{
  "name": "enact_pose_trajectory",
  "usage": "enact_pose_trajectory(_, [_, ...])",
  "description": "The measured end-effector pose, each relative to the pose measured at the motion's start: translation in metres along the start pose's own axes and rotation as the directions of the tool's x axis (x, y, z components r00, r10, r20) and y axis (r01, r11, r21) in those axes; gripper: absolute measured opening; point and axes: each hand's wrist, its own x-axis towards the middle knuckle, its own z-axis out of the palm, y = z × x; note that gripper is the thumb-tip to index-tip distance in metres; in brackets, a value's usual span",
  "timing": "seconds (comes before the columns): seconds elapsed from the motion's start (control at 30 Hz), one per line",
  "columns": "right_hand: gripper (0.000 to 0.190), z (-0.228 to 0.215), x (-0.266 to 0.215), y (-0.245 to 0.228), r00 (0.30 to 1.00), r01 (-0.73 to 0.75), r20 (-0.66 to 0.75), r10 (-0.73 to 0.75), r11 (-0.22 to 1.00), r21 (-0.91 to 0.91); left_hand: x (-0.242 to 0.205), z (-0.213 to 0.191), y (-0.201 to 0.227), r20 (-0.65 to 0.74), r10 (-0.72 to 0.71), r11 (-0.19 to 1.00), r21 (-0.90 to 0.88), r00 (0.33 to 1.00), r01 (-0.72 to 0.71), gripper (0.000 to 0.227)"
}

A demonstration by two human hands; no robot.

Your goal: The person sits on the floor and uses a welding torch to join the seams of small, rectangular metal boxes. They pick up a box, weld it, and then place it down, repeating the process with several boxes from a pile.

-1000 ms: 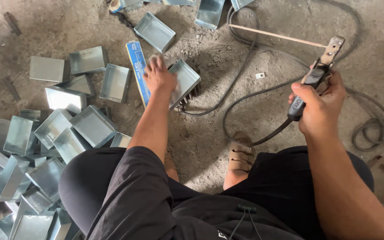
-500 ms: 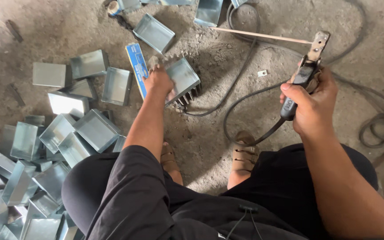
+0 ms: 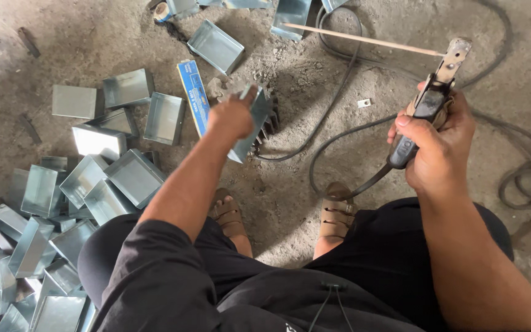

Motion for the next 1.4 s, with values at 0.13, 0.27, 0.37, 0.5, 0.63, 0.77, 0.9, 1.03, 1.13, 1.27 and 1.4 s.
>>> enact_pose_trajectory(0.13, [0.043, 0.001, -0.006, -0.005, 1.0, 0.004, 0.022, -0.005, 0.999, 0.043, -0.011, 0.014, 0.017, -0.116, -0.031, 0.999, -0.045, 0.993, 0.026, 0.085])
enact_pose_trajectory(0.27, [0.044, -0.001, -0.008, -0.007, 1.0, 0.009, 0.015, -0.009, 0.999, 0.049, 0.014, 0.031, 0.026, -0.218, -0.035, 0.994, -0.106, 0.975, 0.012, 0.072])
enact_pose_trajectory(0.37, [0.048, -0.001, -0.004, -0.007, 1.0, -0.018, -0.014, 0.019, 0.999, 0.045, 0.052, 0.024, 0.036, -0.252, -0.048, 0.995, -0.093, 0.967, 0.025, 0.06])
enact_pose_trajectory(0.5, [0.042, -0.004, -0.004, -0.011, 1.0, -0.021, -0.013, 0.022, 0.997, 0.074, 0.075, 0.006, 0.047, -0.307, 0.0, 0.997, 0.074, 0.952, 0.024, 0.036])
enact_pose_trajectory(0.63, [0.046, -0.013, -0.008, -0.016, 0.999, 0.01, -0.05, -0.007, 0.998, 0.069, 0.04, 0.014, 0.047, -0.104, 0.024, 0.998, 0.066, 0.994, -0.017, 0.081])
enact_pose_trajectory(0.77, [0.048, -0.02, -0.007, -0.018, 0.998, 0.014, -0.068, -0.009, 0.998, 0.063, 0.021, -0.002, 0.03, 0.033, 0.073, 0.987, 0.139, 0.997, -0.077, 0.074])
enact_pose_trajectory(0.9, [0.047, -0.017, -0.004, -0.017, 0.998, 0.006, -0.067, -0.001, 0.998, 0.07, 0.041, -0.027, 0.015, -0.197, -0.068, 0.997, -0.06, 0.978, 0.057, 0.083])
enact_pose_trajectory(1.03, [0.048, -0.015, -0.002, -0.015, 0.997, -0.015, -0.075, 0.021, 0.998, 0.067, 0.074, -0.029, 0.021, -0.21, -0.151, 0.983, -0.134, 0.966, 0.125, 0.082])
enact_pose_trajectory(1.13, [0.047, -0.013, 0.001, -0.014, 0.997, -0.027, -0.073, 0.032, 0.998, 0.064, 0.079, -0.019, 0.028, -0.252, -0.022, 0.997, 0.071, 0.968, 0.042, 0.088])
enact_pose_trajectory(1.27, [0.047, -0.008, 0.005, -0.014, 0.996, -0.045, -0.079, 0.05, 0.997, 0.065, 0.055, -0.009, 0.029, -0.136, -0.034, 0.999, 0.011, 0.99, 0.035, 0.094])
enact_pose_trajectory(1.4, [0.044, -0.004, 0.003, -0.013, 0.998, -0.033, -0.045, 0.038, 0.992, 0.122, 0.012, 0.016, 0.037, 0.125, 0.128, 0.941, 0.299, 0.984, -0.16, 0.069])
